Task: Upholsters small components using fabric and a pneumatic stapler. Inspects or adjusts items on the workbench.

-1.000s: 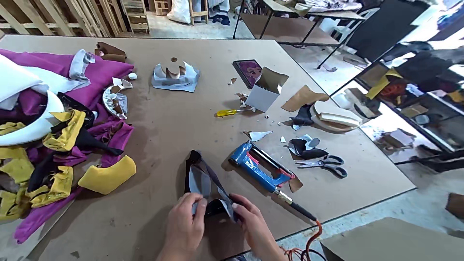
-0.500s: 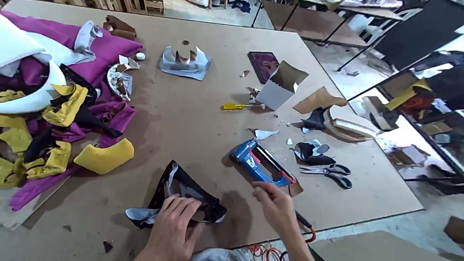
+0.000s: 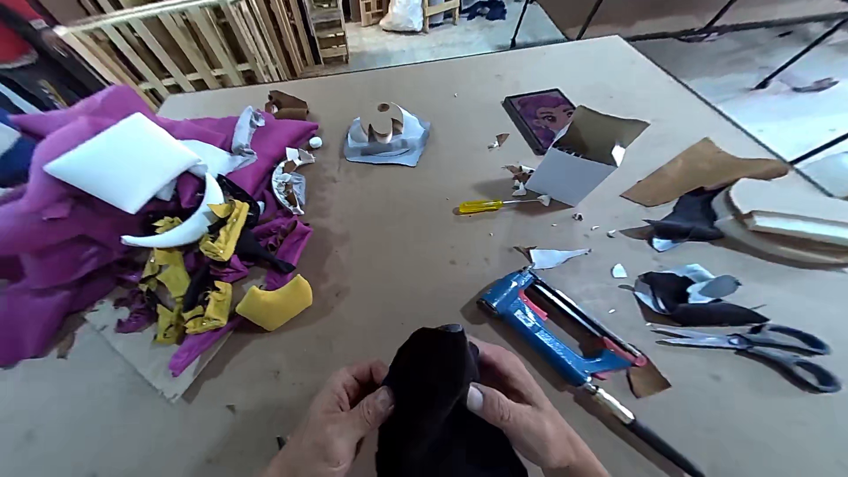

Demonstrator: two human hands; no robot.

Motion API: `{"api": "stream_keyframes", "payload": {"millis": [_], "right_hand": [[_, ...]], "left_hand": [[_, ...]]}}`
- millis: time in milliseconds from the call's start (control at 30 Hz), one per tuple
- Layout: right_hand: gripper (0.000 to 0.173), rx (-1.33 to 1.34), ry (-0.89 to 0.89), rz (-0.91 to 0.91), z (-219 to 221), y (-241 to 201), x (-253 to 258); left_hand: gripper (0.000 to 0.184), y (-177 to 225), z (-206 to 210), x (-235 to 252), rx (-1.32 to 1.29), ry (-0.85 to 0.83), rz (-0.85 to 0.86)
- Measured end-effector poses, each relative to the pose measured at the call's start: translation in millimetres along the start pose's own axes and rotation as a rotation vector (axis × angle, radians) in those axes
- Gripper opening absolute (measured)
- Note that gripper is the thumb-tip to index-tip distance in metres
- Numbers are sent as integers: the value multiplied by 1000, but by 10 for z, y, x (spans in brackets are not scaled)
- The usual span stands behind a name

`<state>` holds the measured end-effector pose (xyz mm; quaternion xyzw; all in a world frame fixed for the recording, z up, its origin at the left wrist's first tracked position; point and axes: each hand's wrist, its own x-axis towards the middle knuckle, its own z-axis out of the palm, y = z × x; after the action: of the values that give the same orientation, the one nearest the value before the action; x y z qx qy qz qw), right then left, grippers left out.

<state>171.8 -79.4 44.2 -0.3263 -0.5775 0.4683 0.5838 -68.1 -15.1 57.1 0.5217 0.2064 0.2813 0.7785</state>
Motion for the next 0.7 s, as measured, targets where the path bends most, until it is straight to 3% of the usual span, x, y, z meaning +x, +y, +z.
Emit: {"api": "stream_keyframes", "payload": {"millis": [167, 267, 333, 433, 500, 633, 700], "right_hand": [[29, 239, 128, 124, 155, -102, -105], [22, 404, 293, 180, 247, -19, -181], [29, 527, 226, 155, 258, 47, -228], [30, 572, 56, 103, 240, 113, -268], [23, 515, 95, 119, 293, 130, -328], [37, 476, 29, 95, 274, 205, -485], [34, 501, 110, 109, 331, 206, -549]], "left_hand": [[24, -99, 143, -75, -136, 8, 35], [23, -100, 202, -30, -8, 34, 101], [21, -124, 194, 9, 150, 109, 150], [20, -186, 114, 6, 227, 64, 216], [20, -203, 104, -25, 225, 18, 226], [24, -210, 94, -49, 278, -19, 154], [28, -197, 120, -41, 317, -45, 156]]}}
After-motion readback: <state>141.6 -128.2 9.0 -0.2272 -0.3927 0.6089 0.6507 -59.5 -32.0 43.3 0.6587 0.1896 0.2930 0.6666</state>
